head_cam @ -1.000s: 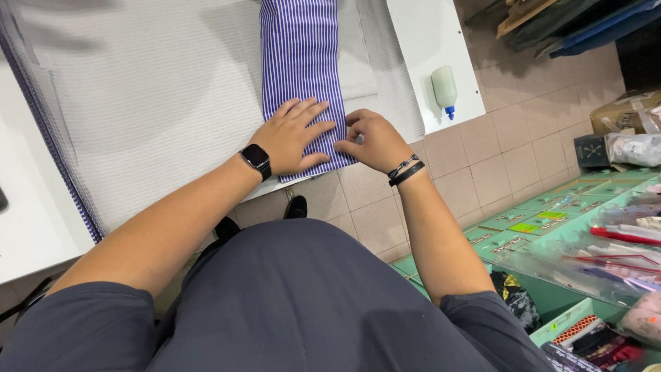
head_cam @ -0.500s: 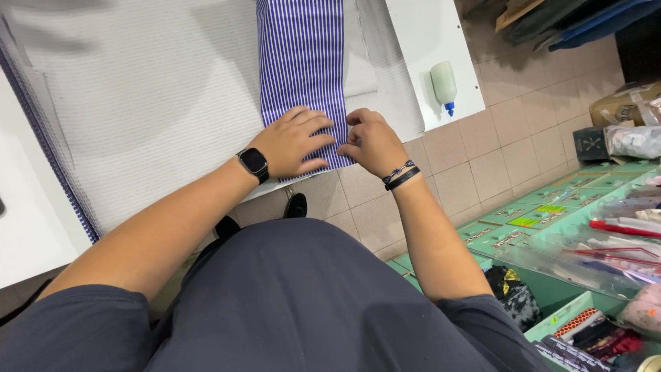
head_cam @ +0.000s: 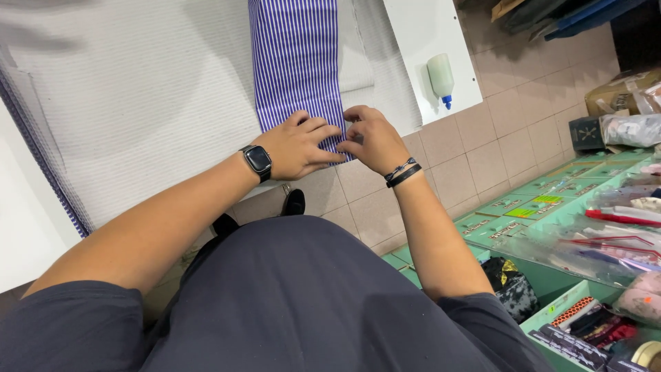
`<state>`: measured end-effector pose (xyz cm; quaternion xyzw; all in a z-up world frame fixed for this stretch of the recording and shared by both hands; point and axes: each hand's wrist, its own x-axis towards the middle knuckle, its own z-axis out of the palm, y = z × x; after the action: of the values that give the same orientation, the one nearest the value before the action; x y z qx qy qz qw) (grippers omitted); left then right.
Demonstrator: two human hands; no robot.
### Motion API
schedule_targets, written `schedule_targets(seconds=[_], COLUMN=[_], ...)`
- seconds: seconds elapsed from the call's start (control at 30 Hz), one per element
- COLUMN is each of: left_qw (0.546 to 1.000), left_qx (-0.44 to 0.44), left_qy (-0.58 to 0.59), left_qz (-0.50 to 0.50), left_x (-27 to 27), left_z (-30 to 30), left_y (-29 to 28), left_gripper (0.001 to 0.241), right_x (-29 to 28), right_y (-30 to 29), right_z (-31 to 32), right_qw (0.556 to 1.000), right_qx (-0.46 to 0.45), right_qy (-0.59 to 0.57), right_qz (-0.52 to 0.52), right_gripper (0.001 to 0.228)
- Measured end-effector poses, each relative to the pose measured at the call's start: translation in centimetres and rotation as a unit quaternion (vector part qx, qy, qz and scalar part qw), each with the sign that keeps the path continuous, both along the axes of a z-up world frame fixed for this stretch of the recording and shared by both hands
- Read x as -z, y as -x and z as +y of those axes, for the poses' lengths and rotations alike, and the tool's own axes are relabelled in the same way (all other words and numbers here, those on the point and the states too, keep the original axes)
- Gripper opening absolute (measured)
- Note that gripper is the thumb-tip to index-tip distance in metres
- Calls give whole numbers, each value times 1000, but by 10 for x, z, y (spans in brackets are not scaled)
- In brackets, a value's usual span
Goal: Applying glue to a surface and carefully folding and adhering striped wrapping paper to it.
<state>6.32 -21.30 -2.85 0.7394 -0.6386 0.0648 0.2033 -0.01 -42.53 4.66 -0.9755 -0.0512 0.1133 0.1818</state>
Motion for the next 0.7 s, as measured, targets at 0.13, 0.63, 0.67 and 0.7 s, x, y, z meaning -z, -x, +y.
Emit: schedule_targets(seconds=[0.13,0.63,0.67,0.7], left_qw=[1000,996,996,995], left_qx=[-11,-83,-79,-91], left_qy=[-28,-39,-38,-40], left_qz=[6,22,22,21], left_x=[-7,38,38,39], left_z=[-2,-18,-21,-19], left_y=[4,6,5,5], left_gripper=[34,57,57,57], right_x=[1,11,4,4], right_y=[0,-3,-2,-5], right_z=[-1,2,4,8], right_qw=[1000,998,999,999], right_qx=[9,-33,-12,-24], right_qy=[-19,-25,-17,-20], right_qz=[-9,-43,-34,-35], right_gripper=[34,81,79,79])
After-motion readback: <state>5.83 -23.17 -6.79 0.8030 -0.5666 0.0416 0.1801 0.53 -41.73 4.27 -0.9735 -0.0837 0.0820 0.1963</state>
